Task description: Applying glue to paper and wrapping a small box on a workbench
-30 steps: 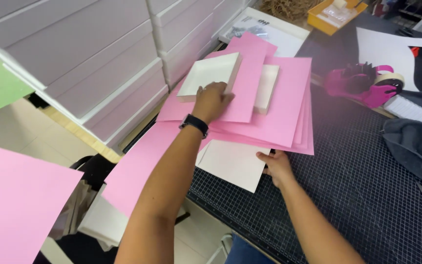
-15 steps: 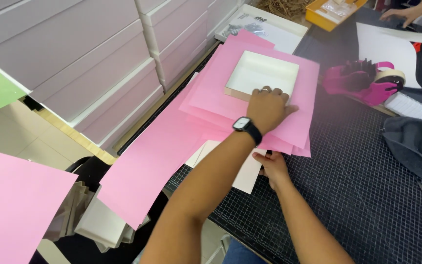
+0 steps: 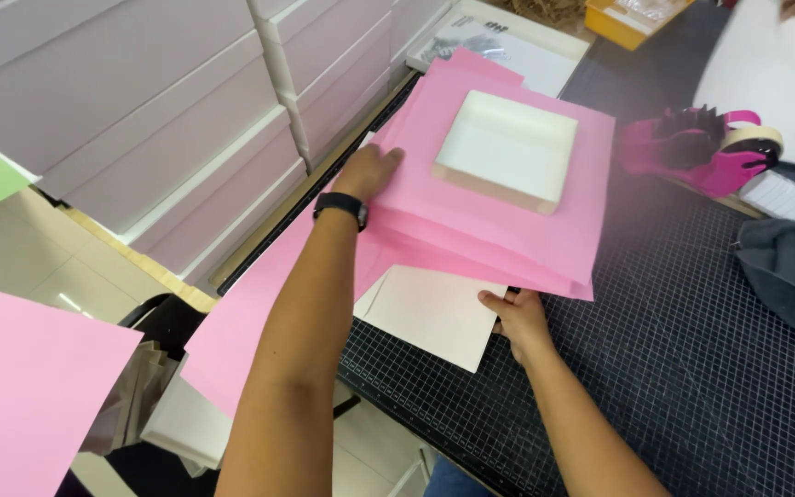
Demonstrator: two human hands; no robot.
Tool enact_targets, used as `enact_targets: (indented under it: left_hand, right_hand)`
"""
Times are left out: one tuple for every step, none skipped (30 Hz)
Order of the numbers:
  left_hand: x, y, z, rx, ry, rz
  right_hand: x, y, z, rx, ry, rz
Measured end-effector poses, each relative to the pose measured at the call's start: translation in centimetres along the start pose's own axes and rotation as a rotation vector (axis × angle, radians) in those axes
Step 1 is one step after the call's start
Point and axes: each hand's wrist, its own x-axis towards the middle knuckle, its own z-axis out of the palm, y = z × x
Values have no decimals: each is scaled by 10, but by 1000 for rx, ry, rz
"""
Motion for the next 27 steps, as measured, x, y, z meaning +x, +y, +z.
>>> enact_targets:
  left_hand:
    - [2,5,6,6,19,40]
    - [-15,13,5,4,18,31]
    - [-28,24,1,-31,-17,42]
    - [-41,36,-3,-67,-53,54]
    - [-48,38,-6,-66,-53,55]
    - [-55,40,-10,-113,-58,59]
    - [-63,42,-13,-161,-62,63]
    - [-70,39,-14,-162,-62,63]
    - [-78,35,-15,-176,1,37]
    - [-86,31,-16,-190,63,12]
    - [-86,20,-14,-191,67,13]
    - [-85,10,-11,-195,39,-16]
    - [-84,0,-8,-198,10,-43]
    - [-78,-4,-2,-198,12,-40]
    - [-73,-9,7,-269,-20,-85]
    - [-68,-15,15,-339,-51,-131]
    - [-60,-20,19,-343,-54,-134]
    - [-53,-24,24,-335,-56,-121]
    - [-45,-29,26,-327,-55,-106]
    - [-47,-25,28,-330,-54,-107]
    - [-48,-20,29,-320,-77,-74]
    - [-49,-15,30,-311,-100,-41]
    - [-22,-36,47,-312,-102,-43]
    - [5,-57,64,-332,-86,-17]
    - [29,-80,83,-354,-72,5]
    - [28,-83,88,-357,-76,0]
    - [28,-87,91,-415,-46,-16]
  right_hand:
    - [1,-1,2,-10,-4,-24]
    - [5,9,-2,-14,-9,-19]
    - [13,16,-5,-13,-3,0]
    - [20,22,-8,-12,3,19]
    - [20,22,-8,-11,3,19]
    - [20,22,-8,-8,-2,16]
    - [20,22,-8,-7,-7,14]
    - [22,24,-9,-8,-7,14]
    - [22,26,-9,0,-13,11]
    - [23,28,-9,9,-18,7]
    - [22,27,-10,8,-20,4]
    - [22,25,-10,5,-23,14]
    - [21,24,-11,4,-24,24]
    - [23,23,-11,5,-23,21]
    - [23,24,-11,6,-21,23]
    - [24,26,-11,8,-18,26]
    - [24,26,-13,4,-17,29]
    - [24,27,-14,-8,-18,27]
    - [25,26,-15,-20,-22,22]
    - [20,22,-12,-22,-23,21]
    - [17,18,-9,-19,-19,25]
    - [13,14,-7,-16,-15,28]
    - [16,16,-7,-17,-14,30]
    - [18,18,-7,-6,-3,22]
    - [20,22,-7,3,8,18]
    - [18,23,-7,-1,9,23]
    - [19,23,-6,4,14,17]
